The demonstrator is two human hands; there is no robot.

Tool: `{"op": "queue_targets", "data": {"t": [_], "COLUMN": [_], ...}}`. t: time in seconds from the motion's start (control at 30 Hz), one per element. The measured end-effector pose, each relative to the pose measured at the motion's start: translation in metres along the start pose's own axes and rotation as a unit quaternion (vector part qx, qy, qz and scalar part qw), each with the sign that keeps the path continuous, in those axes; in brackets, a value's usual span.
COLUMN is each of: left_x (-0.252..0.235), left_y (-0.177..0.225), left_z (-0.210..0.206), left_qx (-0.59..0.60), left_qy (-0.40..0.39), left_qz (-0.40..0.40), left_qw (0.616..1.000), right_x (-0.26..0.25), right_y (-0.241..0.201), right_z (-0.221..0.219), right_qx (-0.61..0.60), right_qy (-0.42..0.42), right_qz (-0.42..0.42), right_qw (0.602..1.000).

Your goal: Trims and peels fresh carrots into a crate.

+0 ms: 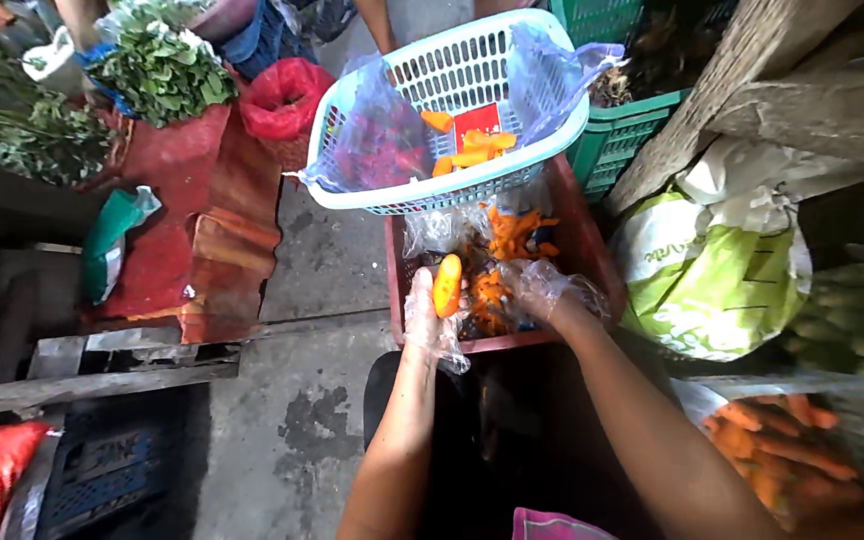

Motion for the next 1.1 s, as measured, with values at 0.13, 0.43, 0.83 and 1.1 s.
{"op": "queue_targets", "data": {"t": [0.13,0.43,0.83,1.1], "left_x": [-0.002,-0.005,-0.005,-0.003], "left_y": [-0.001,-0.001,-0.01,-0.003], "left_z": [0.002,0.001,0.002,-0.001], "left_qx": [0.005,0.009,-0.103,-0.078], "left_qy": [-0.005,0.021,0.141,0.155], "left_qz": [-0.021,0.024,0.099,0.101], "left_qw": [1.0,0.999,0.98,0.98], "right_x": [0.001,0.016,0.016,0.057], "right_y": [-0.001,-0.001,-0.009,-0.026], "right_z": [0.0,0.006,-0.005,-0.012], "right_qx": [-0.005,-0.178,-0.08,0.036], "right_qy": [0.009,0.096,0.04,0.039], "right_qz": [0.017,0.081,0.08,0.021], "right_qw": [1.0,0.976,0.993,0.998]}}
Point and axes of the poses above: each hand's wrist, its own x-axis away from the middle knuckle, its own z-axis out of the back of the hand, y = z × x, the point moved 4 cm from there along -x, towards the middle knuckle, and after that the axes turned 7 degrees about -z, right-handed, at the moved point
